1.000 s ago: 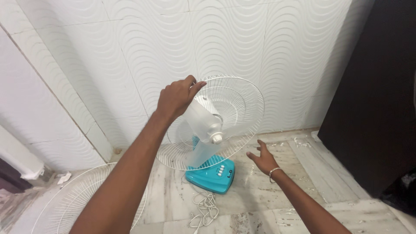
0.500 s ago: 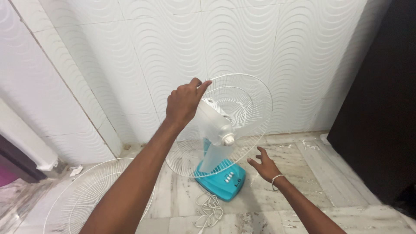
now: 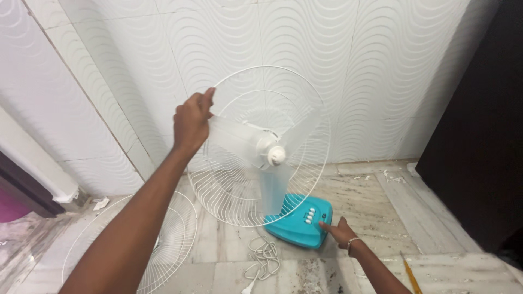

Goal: The person assembles a table fan by attaching the front grille, fan blades, and rear grille to the motor housing. They use a screwdriver to tighten the central nut securing the blades.

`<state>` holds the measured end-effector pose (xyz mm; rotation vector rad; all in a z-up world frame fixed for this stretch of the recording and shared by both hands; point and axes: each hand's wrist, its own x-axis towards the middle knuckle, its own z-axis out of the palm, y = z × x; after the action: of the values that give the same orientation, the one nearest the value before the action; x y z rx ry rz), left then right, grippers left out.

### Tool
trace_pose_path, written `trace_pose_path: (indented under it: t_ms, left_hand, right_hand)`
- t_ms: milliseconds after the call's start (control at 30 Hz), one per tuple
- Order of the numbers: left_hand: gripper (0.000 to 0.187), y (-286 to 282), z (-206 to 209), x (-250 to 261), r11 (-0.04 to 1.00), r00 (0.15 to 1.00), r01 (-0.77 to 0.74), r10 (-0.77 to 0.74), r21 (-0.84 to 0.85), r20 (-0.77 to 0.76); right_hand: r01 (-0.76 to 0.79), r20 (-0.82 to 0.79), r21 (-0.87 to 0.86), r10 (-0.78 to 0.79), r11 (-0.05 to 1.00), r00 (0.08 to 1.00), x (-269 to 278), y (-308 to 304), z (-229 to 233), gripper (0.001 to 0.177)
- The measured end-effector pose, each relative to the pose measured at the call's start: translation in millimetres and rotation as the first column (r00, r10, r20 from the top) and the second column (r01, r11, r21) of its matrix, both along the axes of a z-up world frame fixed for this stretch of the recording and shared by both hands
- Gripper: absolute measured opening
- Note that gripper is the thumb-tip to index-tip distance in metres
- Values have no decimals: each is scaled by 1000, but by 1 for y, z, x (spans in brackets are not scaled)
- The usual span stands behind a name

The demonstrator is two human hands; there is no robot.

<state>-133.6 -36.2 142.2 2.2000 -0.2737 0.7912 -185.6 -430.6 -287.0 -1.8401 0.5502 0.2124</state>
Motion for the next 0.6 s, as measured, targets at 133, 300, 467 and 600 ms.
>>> trace_pose_path:
  t_ms: [133, 300, 467, 600]
  left_hand:
    - [63, 24, -12, -1, 998, 998, -57, 57, -22, -7]
    - [62, 44, -21, -8, 996, 999, -46, 46, -76, -1]
    - [61, 52, -26, -14, 994, 1000, -26, 27, -110, 5]
    - [57, 58, -28, -23, 990, 999, -33, 35, -138, 15]
  right_hand:
    - [55, 7, 230, -59, 972, 998, -10, 16, 1, 125]
    - [126, 110, 213, -152, 969, 982, 5, 34, -4, 114]
    - [135, 45, 270, -152, 953, 987, 3, 40, -9, 94]
    - [195, 83, 438, -256, 877, 963, -12, 52, -4, 97]
